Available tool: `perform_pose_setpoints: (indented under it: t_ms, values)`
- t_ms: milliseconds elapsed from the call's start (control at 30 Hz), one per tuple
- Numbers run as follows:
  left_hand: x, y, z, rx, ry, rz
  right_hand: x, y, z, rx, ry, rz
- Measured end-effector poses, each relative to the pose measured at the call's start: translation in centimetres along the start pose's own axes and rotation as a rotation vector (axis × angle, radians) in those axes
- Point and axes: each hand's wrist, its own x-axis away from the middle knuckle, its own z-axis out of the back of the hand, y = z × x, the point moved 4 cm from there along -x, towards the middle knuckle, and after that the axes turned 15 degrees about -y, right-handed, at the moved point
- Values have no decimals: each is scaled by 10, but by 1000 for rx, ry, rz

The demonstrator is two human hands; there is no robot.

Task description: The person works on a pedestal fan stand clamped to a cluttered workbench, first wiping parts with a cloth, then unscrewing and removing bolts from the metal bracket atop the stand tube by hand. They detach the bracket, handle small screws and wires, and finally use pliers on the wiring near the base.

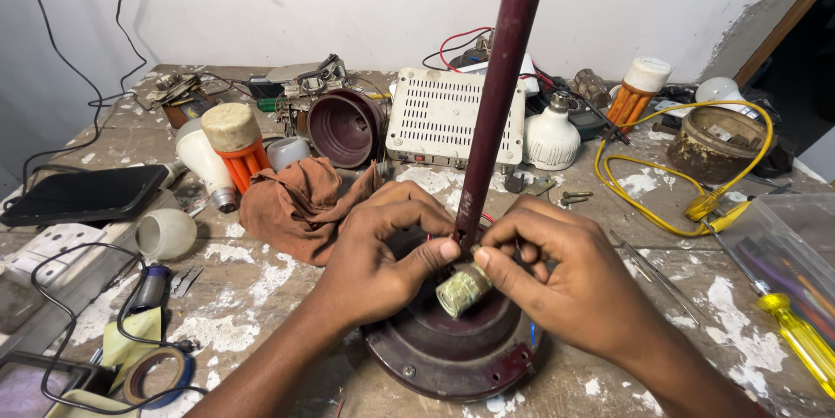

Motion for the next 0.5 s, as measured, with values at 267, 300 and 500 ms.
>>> perform_pose_setpoints:
  t_ms: [267, 300, 500]
  values:
    - [-1, -1, -2, 0, 18, 50, -1, 11, -9, -141, -14, -154]
    - [-1, -1, -2, 3, 19, 41, 0, 11, -11, -168, -12, -163]
    - [-1, -3, -3, 8, 16, 33, 1, 14, -18, -326, 10, -182]
